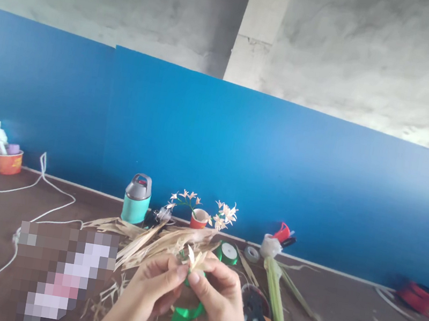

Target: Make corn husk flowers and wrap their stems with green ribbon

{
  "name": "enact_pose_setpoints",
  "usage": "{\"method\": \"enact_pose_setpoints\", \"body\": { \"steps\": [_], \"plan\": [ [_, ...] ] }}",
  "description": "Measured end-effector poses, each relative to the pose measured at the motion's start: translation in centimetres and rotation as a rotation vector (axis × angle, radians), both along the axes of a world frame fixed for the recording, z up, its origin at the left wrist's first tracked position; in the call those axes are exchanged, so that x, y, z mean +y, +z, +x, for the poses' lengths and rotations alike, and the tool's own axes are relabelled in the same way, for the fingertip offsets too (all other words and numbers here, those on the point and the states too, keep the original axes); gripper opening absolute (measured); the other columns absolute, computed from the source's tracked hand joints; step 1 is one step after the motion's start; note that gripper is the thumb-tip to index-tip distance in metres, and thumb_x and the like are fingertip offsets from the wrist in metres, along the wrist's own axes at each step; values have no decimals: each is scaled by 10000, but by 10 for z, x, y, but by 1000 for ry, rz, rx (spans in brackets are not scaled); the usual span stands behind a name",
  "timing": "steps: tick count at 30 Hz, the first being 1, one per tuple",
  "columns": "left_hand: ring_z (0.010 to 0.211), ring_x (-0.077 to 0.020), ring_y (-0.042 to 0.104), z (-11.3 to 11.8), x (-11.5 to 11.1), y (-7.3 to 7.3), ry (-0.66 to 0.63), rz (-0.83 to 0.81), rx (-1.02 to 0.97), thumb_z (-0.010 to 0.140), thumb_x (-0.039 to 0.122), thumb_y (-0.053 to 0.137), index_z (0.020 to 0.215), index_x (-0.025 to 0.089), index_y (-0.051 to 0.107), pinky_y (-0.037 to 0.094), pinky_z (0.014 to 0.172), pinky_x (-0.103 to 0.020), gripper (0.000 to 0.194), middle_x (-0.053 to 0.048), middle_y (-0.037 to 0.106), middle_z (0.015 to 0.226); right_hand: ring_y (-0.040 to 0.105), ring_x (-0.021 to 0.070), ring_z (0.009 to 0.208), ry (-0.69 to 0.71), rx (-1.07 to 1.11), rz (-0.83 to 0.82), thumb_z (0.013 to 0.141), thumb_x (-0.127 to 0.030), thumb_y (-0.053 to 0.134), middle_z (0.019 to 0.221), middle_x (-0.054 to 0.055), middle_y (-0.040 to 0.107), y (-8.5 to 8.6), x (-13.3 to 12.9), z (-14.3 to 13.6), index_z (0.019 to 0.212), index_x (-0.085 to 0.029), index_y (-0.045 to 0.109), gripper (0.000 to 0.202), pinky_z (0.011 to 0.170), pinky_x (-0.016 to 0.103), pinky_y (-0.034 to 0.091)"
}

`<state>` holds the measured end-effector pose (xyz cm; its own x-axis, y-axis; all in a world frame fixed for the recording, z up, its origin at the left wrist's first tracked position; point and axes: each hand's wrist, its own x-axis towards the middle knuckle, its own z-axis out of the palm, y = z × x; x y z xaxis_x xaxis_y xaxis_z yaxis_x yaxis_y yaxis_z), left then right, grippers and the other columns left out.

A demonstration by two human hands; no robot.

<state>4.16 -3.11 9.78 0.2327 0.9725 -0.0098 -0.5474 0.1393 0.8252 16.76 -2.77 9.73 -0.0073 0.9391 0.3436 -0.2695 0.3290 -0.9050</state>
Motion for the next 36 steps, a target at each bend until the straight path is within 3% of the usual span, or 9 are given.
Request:
{"method": "enact_pose_setpoints", "body": {
  "steps": [12, 15, 17, 20, 23, 25, 28, 31, 36],
  "plan": [
    [386, -41, 233, -5, 3, 0, -106, 24, 49, 617, 441, 776, 473, 169, 515, 123, 421, -215, 403, 71, 402, 400, 533, 141, 656, 120, -39, 26, 716, -279, 741, 706, 5, 557, -4, 2, 10, 653, -198, 687, 116, 594, 248, 448],
    [380, -40, 267, -4, 3, -1, -88, -8, 65, 634, 438, 771, 483, 172, 534, 162, 410, -199, 387, 70, 417, 399, 508, 130, 651, 77, -89, 37, 743, -296, 717, 698, 3, 549, -1, 1, 11, 658, -179, 646, 162, 588, 230, 424],
    [399, -52, 361, -4, 5, 1, -91, -21, 95, 652, 453, 755, 522, 175, 586, 243, 414, -190, 350, 45, 510, 461, 497, 127, 645, 60, -130, 28, 778, -325, 680, 687, 2, 553, 2, 2, 13, 676, -171, 615, 196, 601, 229, 415],
    [651, -145, 602, -6, 13, 2, -43, 12, 148, 666, 413, 749, 777, 199, 704, 453, 602, -246, 246, -33, 700, 807, 477, 125, 645, -64, -215, 8, 800, -358, 647, 684, -1, 553, 1, 12, 20, 718, -162, 603, 217, 614, 226, 393],
    [990, -220, 605, -10, 24, -2, 121, 52, 252, 696, 298, 710, 969, 230, 690, 432, 864, -298, 282, -36, 693, 1051, 431, 123, 626, -238, -316, -29, 782, -399, 645, 664, -4, 523, -7, 27, 27, 709, -143, 604, 269, 585, 227, 359],
    [1006, -233, 599, -11, 28, -6, 251, 30, 319, 746, 292, 629, 865, 210, 698, 403, 907, -320, 160, -37, 706, 997, 392, 115, 580, -278, -325, -122, 756, -450, 647, 619, -14, 486, -13, 33, 28, 682, -138, 591, 325, 538, 228, 327],
    [1002, -251, 596, -11, 26, -4, 357, 30, 341, 786, 400, 554, 812, 204, 705, 405, 901, -340, 248, -46, 713, 952, 313, 94, 526, -201, -278, -238, 743, -484, 642, 577, -40, 421, -16, 33, 24, 700, -139, 593, 351, 490, 218, 273],
    [815, -224, 613, -9, 17, 4, 235, 103, 496, 697, 439, 675, 866, 220, 701, 443, 737, -305, 278, -24, 700, 783, 269, 85, 511, -138, -241, -257, 717, -472, 671, 558, -56, 384, -10, 24, 17, 720, -141, 602, 338, 482, 212, 254],
    [598, -151, 538, -9, 10, 10, 98, 177, 532, 704, 438, 680, 666, 203, 682, 404, 596, -261, 237, -2, 638, 611, 420, 131, 634, -52, -315, -119, 761, -420, 642, 660, -7, 508, 1, 8, 12, 708, -151, 582, 281, 611, 236, 361]
  ]
}}
